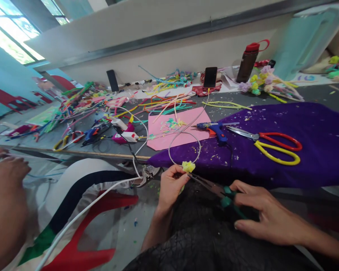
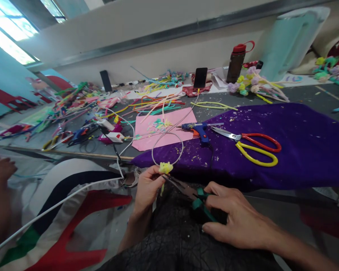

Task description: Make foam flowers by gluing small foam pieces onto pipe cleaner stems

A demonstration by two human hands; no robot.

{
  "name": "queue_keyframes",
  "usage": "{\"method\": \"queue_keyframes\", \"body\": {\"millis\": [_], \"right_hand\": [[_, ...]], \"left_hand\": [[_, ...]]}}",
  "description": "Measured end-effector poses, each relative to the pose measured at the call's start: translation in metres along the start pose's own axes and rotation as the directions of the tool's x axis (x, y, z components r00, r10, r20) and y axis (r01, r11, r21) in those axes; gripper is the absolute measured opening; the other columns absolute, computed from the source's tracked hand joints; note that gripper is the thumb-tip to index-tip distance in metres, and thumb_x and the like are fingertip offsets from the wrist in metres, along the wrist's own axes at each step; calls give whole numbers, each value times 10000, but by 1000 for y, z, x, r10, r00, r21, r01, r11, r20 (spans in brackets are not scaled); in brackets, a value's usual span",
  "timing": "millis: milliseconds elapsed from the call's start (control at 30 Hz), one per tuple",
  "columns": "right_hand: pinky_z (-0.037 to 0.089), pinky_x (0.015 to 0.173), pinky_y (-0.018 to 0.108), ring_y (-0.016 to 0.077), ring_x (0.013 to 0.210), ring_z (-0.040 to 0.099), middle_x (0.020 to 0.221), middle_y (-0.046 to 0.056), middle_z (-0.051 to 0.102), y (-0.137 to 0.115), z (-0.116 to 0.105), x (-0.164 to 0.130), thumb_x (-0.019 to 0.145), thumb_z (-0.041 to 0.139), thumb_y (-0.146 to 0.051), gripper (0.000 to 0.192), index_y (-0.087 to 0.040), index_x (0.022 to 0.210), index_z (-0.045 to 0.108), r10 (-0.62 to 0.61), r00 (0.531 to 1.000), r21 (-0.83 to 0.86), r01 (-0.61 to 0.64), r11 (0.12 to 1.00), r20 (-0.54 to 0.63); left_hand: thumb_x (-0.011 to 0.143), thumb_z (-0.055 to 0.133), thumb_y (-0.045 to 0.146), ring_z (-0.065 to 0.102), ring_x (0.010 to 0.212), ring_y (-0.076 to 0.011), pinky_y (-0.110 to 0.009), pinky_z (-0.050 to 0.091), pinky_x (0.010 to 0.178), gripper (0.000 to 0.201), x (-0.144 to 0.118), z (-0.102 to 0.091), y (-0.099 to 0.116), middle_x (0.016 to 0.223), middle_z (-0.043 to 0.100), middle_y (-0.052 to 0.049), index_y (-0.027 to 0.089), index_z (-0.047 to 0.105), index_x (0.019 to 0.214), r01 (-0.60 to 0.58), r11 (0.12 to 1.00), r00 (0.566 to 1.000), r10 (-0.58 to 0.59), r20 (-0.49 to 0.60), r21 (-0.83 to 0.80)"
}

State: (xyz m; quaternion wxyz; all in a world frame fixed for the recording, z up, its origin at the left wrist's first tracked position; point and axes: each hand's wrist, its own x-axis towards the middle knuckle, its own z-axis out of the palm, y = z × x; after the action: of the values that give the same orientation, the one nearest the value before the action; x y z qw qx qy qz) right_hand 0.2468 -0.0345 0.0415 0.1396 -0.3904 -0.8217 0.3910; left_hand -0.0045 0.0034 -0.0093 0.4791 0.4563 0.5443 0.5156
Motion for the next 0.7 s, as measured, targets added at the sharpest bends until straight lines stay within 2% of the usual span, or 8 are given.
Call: {"method": "queue_keyframes", "body": {"millis": [133,333,467,700], "right_hand": [[363,678,278,150,791,477,865,7,462,4,3,2,703,602,-183,141,-178,687,461,8,1000,3,-8,1000,-18],[360,646,265,140,735,446,793,-1,438,13,2,3,738,593,-269,210,-178,653,423,-39,999,209,42,977,-17],[354,637,271,144,721,424,766,1,423,16,3,4,757,575,-339,250,-176,640,426,-48,999,296,53,954,-25],[359,626,275,146,710,422,749,4,425,17,3,5,767,566,-320,235,-172,635,438,-45,998,309,54,949,-35]], "left_hand": [[623,672,185,455,538,-74,-183,355,528,107,-2,1,1,610,545,36,153,575,658,-80,987,996,84,-20,138],[650,623,160,428,534,-76,-186,341,522,64,-4,5,6,599,517,44,165,560,644,-184,928,978,206,-34,326],[666,629,203,434,538,-81,-189,345,522,77,-4,8,8,611,532,35,164,567,644,-209,900,970,240,-33,383],[677,643,259,412,516,-79,-191,329,504,133,-4,8,8,584,521,35,169,565,617,-228,870,962,272,-39,438]]}}
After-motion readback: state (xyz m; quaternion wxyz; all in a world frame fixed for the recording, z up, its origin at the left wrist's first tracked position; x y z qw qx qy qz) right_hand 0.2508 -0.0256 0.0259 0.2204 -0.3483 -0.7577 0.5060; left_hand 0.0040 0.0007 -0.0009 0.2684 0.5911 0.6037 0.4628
